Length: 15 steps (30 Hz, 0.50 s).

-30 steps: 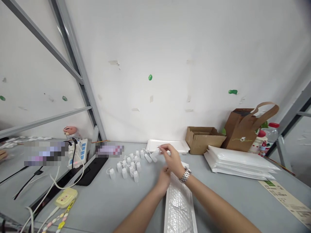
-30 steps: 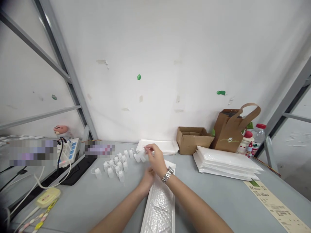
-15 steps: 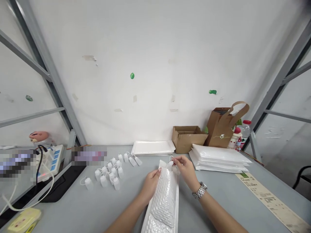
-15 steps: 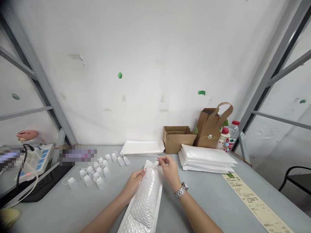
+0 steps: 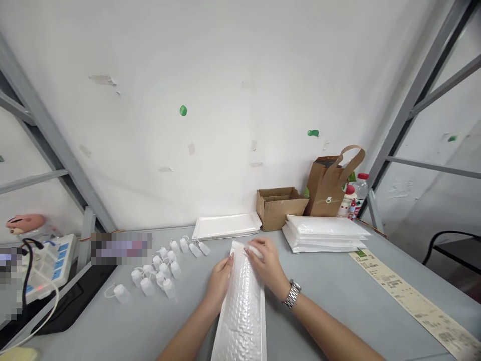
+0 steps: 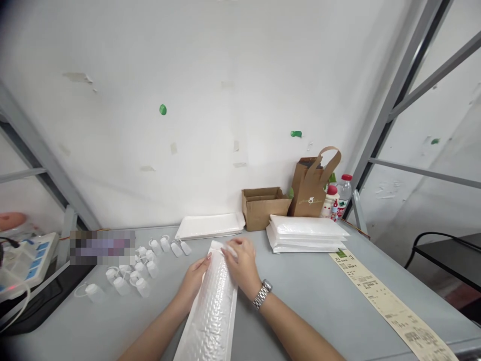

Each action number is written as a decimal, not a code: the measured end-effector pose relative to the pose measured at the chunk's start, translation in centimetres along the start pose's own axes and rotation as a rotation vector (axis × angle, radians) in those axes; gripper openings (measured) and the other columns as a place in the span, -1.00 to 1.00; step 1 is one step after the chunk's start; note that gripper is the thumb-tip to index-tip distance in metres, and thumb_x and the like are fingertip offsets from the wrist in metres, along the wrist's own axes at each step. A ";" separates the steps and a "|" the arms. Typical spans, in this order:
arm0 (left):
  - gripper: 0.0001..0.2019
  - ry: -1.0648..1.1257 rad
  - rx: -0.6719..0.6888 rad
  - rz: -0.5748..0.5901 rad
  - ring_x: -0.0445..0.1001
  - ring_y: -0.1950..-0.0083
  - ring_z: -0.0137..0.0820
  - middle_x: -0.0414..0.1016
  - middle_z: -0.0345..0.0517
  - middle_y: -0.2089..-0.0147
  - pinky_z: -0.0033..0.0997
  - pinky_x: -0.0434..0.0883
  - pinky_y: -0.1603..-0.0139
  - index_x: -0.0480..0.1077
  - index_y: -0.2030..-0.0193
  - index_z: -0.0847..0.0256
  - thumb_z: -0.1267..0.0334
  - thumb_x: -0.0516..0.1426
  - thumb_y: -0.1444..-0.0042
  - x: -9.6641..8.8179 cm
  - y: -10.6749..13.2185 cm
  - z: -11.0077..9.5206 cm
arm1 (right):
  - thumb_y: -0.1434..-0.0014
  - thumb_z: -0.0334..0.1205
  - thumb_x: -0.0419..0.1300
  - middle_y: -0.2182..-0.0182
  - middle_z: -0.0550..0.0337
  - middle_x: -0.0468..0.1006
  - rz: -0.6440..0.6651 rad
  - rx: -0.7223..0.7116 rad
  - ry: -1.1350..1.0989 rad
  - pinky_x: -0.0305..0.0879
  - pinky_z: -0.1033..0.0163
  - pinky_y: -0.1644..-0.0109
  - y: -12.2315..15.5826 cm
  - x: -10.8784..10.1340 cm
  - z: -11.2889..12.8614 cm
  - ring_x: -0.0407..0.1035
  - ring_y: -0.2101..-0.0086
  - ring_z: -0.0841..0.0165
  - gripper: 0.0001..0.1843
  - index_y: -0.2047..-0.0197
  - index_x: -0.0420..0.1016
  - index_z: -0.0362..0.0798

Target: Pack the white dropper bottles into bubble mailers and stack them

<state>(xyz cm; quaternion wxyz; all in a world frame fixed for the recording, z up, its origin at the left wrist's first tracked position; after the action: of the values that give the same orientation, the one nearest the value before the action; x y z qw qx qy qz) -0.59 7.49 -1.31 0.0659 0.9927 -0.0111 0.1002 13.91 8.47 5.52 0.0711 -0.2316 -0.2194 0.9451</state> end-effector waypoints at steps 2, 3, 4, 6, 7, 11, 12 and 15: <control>-0.49 0.047 -0.051 -0.009 0.46 0.27 -0.24 0.53 -0.08 0.40 -0.39 0.32 0.25 0.47 0.32 0.31 -0.15 0.20 0.22 -0.2 0.0 0.1 | 0.05 0.05 0.21 0.14 0.03 0.40 -0.077 0.145 -0.068 0.18 0.10 0.03 -0.5 -1.1 -1.7 0.25 0.12 0.19 -0.58 0.17 0.49 -0.03; -0.48 0.070 -0.078 -0.004 0.47 0.26 -0.23 0.54 -0.06 0.39 -0.39 0.33 0.25 0.47 0.31 0.32 -0.14 0.21 0.23 -0.2 0.1 0.2 | 0.09 0.07 0.23 0.19 0.03 0.43 -0.034 0.251 -0.134 0.22 0.12 0.11 -0.6 -0.8 -2.9 0.28 0.18 0.20 -0.54 0.19 0.49 -0.07; -0.48 0.090 -0.108 0.006 0.48 0.27 -0.22 0.54 -0.05 0.40 -0.38 0.33 0.27 0.47 0.31 0.33 -0.14 0.22 0.23 0.0 0.2 0.3 | 0.12 0.10 0.24 0.28 0.04 0.45 0.054 0.358 -0.216 0.25 0.15 0.21 -0.5 0.1 -4.0 0.31 0.27 0.24 -0.52 0.24 0.50 -0.11; -0.48 0.119 -0.158 0.038 0.49 0.32 -0.23 0.55 -0.02 0.41 -0.37 0.35 0.30 0.47 0.31 0.34 -0.14 0.21 0.21 0.5 0.5 0.4 | 0.14 0.14 0.24 0.50 0.13 0.45 0.251 0.512 -0.384 0.23 0.23 0.38 0.2 2.1 -5.2 0.29 0.46 0.33 -0.52 0.41 0.50 -0.17; -0.48 0.119 -0.175 0.056 0.49 0.33 -0.24 0.55 -0.01 0.41 -0.37 0.35 0.31 0.47 0.31 0.35 -0.14 0.21 0.20 0.8 0.7 0.3 | 0.15 0.15 0.24 0.58 0.17 0.41 0.307 0.546 -0.453 0.19 0.26 0.43 0.5 2.8 -5.3 0.25 0.52 0.38 -0.52 0.49 0.48 -0.18; -0.52 0.037 -0.223 0.148 0.51 0.32 -0.24 0.56 0.04 0.32 -0.37 0.39 0.30 0.46 0.25 0.33 0.00 0.30 0.26 2.0 1.5 0.2 | 0.15 0.14 0.25 0.65 0.25 0.38 0.251 0.516 -0.609 0.14 0.31 0.46 0.2 2.6 -4.5 0.20 0.57 0.45 -0.54 0.58 0.44 -0.16; -0.52 0.025 -0.229 0.161 0.52 0.30 -0.24 0.56 0.04 0.30 -0.37 0.39 0.30 0.45 0.24 0.33 0.04 0.32 0.28 2.1 1.6 0.2 | 0.14 0.15 0.24 0.63 0.24 0.41 0.251 0.486 -0.623 0.15 0.31 0.44 0.0 2.4 -4.0 0.22 0.55 0.43 -0.54 0.56 0.46 -0.15; -0.54 0.058 -0.223 0.160 0.52 0.30 -0.25 0.56 0.04 0.29 -0.38 0.40 0.30 0.45 0.25 0.32 0.06 0.32 0.27 1.9 1.4 0.2 | 0.08 0.17 0.19 0.50 0.18 0.51 0.371 0.379 -0.600 0.21 0.27 0.35 -0.3 2.4 -2.1 0.32 0.43 0.34 -0.54 0.43 0.55 -0.12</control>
<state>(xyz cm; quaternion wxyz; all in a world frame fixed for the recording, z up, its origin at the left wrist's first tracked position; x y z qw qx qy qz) 1.21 6.11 -0.93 0.1678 0.9719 -0.0992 0.1318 12.79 10.09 3.05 -0.1268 0.0363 -0.0068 0.9912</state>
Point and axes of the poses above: each hand's wrist, its own y-axis away from the middle knuckle, its own x-axis out of the palm, z = x × y, the point moved 9 cm from there along -y, towards the middle knuckle
